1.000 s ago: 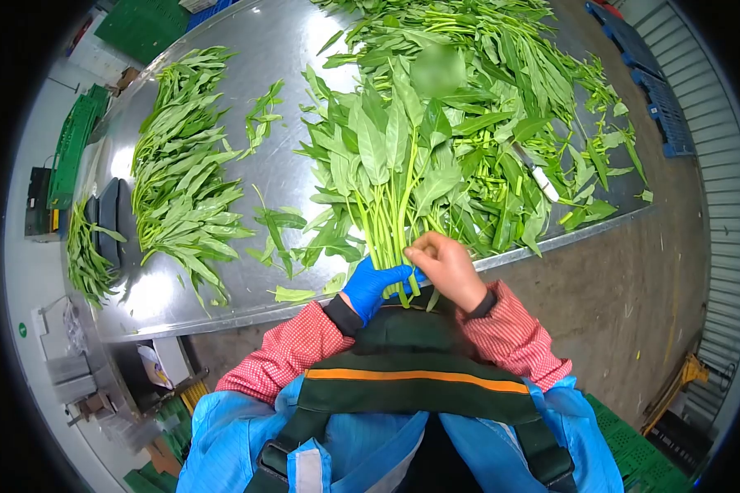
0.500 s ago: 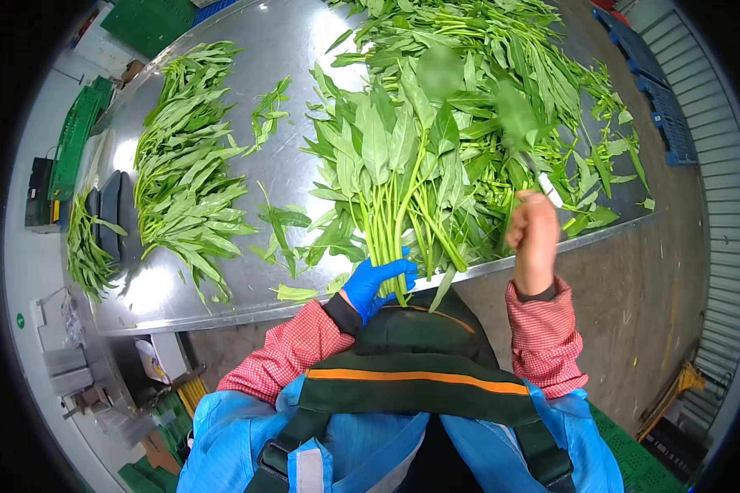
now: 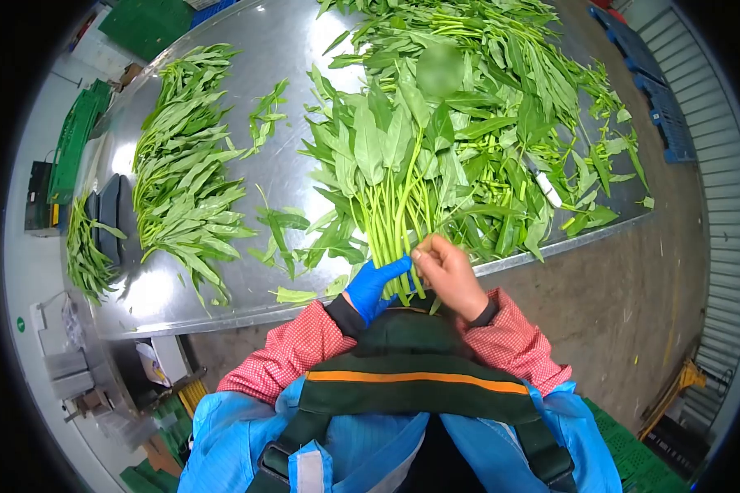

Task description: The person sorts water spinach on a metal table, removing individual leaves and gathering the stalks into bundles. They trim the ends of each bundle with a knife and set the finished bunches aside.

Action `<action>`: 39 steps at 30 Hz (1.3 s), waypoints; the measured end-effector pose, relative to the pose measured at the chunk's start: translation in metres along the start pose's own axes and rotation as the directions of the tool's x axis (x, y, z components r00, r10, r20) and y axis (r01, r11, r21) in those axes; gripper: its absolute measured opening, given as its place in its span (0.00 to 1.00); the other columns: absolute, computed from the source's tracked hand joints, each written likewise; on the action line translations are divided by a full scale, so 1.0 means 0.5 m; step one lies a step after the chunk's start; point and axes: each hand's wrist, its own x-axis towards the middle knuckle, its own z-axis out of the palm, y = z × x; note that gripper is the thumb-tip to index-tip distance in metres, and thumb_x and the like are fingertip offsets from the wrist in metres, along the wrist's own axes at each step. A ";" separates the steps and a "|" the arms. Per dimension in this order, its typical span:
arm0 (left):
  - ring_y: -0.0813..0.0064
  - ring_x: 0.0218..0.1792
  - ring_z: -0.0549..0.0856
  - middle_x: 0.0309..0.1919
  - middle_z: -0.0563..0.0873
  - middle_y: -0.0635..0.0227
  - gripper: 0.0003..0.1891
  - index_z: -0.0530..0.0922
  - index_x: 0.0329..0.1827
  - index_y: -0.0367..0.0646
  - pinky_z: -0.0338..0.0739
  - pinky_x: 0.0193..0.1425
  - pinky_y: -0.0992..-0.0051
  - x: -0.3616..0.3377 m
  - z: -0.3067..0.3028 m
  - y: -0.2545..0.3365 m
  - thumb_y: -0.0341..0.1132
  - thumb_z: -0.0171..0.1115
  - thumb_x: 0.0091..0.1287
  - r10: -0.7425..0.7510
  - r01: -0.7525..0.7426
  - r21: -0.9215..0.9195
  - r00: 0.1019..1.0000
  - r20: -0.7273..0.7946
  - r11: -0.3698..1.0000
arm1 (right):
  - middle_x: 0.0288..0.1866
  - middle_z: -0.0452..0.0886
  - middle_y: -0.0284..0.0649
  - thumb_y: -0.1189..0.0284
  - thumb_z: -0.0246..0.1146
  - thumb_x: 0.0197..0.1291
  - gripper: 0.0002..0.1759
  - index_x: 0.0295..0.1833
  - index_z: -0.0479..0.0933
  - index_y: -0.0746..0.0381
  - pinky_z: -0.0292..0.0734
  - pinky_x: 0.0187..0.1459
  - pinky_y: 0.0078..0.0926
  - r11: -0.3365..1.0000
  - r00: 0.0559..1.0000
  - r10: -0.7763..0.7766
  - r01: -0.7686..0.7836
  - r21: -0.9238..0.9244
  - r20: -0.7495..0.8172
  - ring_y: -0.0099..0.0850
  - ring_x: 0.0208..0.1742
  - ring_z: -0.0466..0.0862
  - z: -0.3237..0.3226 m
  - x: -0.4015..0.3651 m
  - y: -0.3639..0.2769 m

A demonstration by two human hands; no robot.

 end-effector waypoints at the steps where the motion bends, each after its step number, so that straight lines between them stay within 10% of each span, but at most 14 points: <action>1: 0.75 0.42 0.84 0.43 0.83 0.67 0.15 0.75 0.54 0.42 0.82 0.47 0.73 -0.004 -0.002 0.001 0.37 0.61 0.67 -0.029 0.029 -0.004 0.999 -0.042 1.000 | 0.23 0.77 0.35 0.72 0.61 0.62 0.08 0.34 0.73 0.65 0.70 0.25 0.24 0.973 0.992 -0.124 0.121 -0.196 -0.005 0.25 0.23 0.77 0.003 -0.003 -0.002; 6: 0.76 0.44 0.84 0.46 0.83 0.65 0.15 0.77 0.54 0.41 0.82 0.47 0.73 0.004 -0.005 -0.010 0.37 0.60 0.68 0.081 -0.081 -0.012 0.996 -0.032 0.997 | 0.29 0.78 0.42 0.71 0.62 0.58 0.07 0.34 0.74 0.63 0.76 0.31 0.34 0.399 0.785 -0.516 0.573 -0.715 0.341 0.43 0.29 0.79 0.018 -0.029 -0.019; 7: 0.75 0.44 0.84 0.47 0.83 0.64 0.15 0.77 0.54 0.41 0.82 0.47 0.73 0.010 -0.014 -0.017 0.37 0.59 0.68 0.134 -0.134 -0.017 0.991 0.016 0.991 | 0.31 0.78 0.41 0.72 0.60 0.57 0.05 0.34 0.74 0.62 0.76 0.33 0.35 0.486 0.800 -0.440 0.595 -0.640 0.408 0.42 0.32 0.80 0.023 -0.047 -0.028; 10: 0.73 0.45 0.85 0.49 0.83 0.60 0.14 0.77 0.54 0.39 0.82 0.49 0.71 0.011 -0.026 -0.005 0.36 0.59 0.68 -0.043 0.042 0.052 0.999 0.003 0.998 | 0.31 0.78 0.41 0.73 0.60 0.57 0.04 0.34 0.74 0.62 0.76 0.33 0.33 0.756 0.812 -0.451 0.568 -0.326 0.371 0.41 0.32 0.80 0.023 -0.074 -0.065; 11: 0.70 0.43 0.85 0.47 0.83 0.59 0.15 0.75 0.54 0.39 0.83 0.50 0.69 0.020 -0.038 -0.012 0.34 0.60 0.67 -0.051 0.052 -0.017 0.998 0.034 0.999 | 0.29 0.77 0.38 0.69 0.59 0.61 0.07 0.34 0.74 0.61 0.75 0.33 0.31 0.953 0.953 -0.290 0.280 0.113 0.083 0.35 0.30 0.79 0.004 -0.056 -0.057; 12: 0.69 0.44 0.85 0.46 0.83 0.59 0.16 0.75 0.55 0.39 0.83 0.51 0.68 0.014 -0.032 -0.010 0.34 0.61 0.67 -0.036 0.037 -0.054 0.999 0.024 0.998 | 0.28 0.77 0.35 0.65 0.57 0.65 0.11 0.34 0.75 0.61 0.75 0.33 0.29 0.747 0.972 -0.091 0.210 0.631 -0.215 0.29 0.28 0.78 -0.015 -0.037 -0.049; 13: 0.69 0.44 0.85 0.45 0.83 0.60 0.16 0.75 0.55 0.39 0.83 0.51 0.67 0.003 -0.020 -0.004 0.33 0.62 0.66 -0.020 0.021 -0.091 1.000 0.012 0.996 | 0.26 0.76 0.32 0.63 0.54 0.68 0.15 0.34 0.74 0.62 0.73 0.29 0.27 0.964 0.925 -0.186 0.236 0.119 -0.331 0.25 0.25 0.75 -0.086 -0.027 -0.076; 14: 0.68 0.44 0.85 0.44 0.83 0.60 0.17 0.75 0.56 0.39 0.83 0.51 0.67 -0.004 -0.011 0.001 0.32 0.62 0.65 -0.003 0.003 -0.124 1.000 0.001 0.992 | 0.22 0.75 0.33 0.63 0.58 0.66 0.15 0.32 0.75 0.64 0.69 0.24 0.24 0.912 0.901 -0.042 0.211 0.351 -0.433 0.23 0.21 0.73 -0.112 0.003 -0.067; 15: 0.70 0.42 0.85 0.40 0.82 0.62 0.18 0.74 0.57 0.40 0.83 0.51 0.67 -0.003 -0.007 0.004 0.32 0.64 0.64 -0.006 0.006 -0.124 1.000 0.002 0.992 | 0.20 0.73 0.33 0.63 0.59 0.64 0.15 0.31 0.75 0.64 0.67 0.22 0.25 0.977 0.888 -0.200 0.213 -0.015 -0.414 0.22 0.19 0.72 -0.114 0.014 -0.013; 16: 0.71 0.42 0.84 0.40 0.82 0.63 0.19 0.74 0.57 0.40 0.83 0.51 0.67 -0.001 -0.007 0.008 0.32 0.64 0.64 -0.013 0.013 -0.102 1.000 0.000 0.995 | 0.18 0.72 0.33 0.64 0.61 0.63 0.15 0.31 0.75 0.64 0.66 0.20 0.26 0.902 0.877 -0.340 0.202 -0.381 -0.339 0.22 0.17 0.71 -0.105 0.017 0.009; 20: 0.72 0.38 0.84 0.37 0.82 0.65 0.18 0.73 0.56 0.39 0.83 0.50 0.69 -0.005 -0.009 0.014 0.32 0.64 0.64 -0.051 0.050 -0.034 0.998 -0.030 0.998 | 0.21 0.78 0.46 0.67 0.64 0.56 0.11 0.33 0.73 0.64 0.73 0.25 0.38 0.450 0.915 -0.390 0.090 -0.888 -0.105 0.46 0.24 0.80 -0.049 -0.026 0.031; 27: 0.69 0.36 0.85 0.37 0.83 0.64 0.15 0.73 0.52 0.37 0.83 0.49 0.68 -0.006 -0.014 0.029 0.30 0.63 0.65 0.092 -0.095 0.059 0.994 0.051 0.994 | 0.20 0.77 0.46 0.73 0.63 0.53 0.08 0.35 0.71 0.63 0.74 0.25 0.40 0.510 0.887 -0.411 0.031 -0.859 -0.212 0.47 0.25 0.81 -0.078 0.010 0.016; 31: 0.66 0.45 0.85 0.44 0.84 0.62 0.13 0.75 0.50 0.36 0.81 0.50 0.68 0.002 -0.012 0.016 0.32 0.61 0.66 0.137 -0.140 0.078 0.990 0.036 0.987 | 0.24 0.70 0.24 0.78 0.63 0.57 0.06 0.35 0.71 0.63 0.63 0.25 0.11 0.999 0.977 -0.048 0.052 0.015 -0.205 0.11 0.24 0.67 -0.094 0.010 0.011; 39: 0.78 0.40 0.83 0.42 0.83 0.70 0.16 0.76 0.55 0.42 0.79 0.42 0.75 0.007 0.027 0.012 0.35 0.63 0.65 0.014 -0.012 0.038 0.998 -0.057 0.999 | 0.21 0.68 0.27 0.80 0.63 0.56 0.09 0.31 0.68 0.64 0.63 0.23 0.16 0.958 0.990 -0.118 0.094 -0.271 -0.074 0.15 0.23 0.69 -0.012 -0.006 0.024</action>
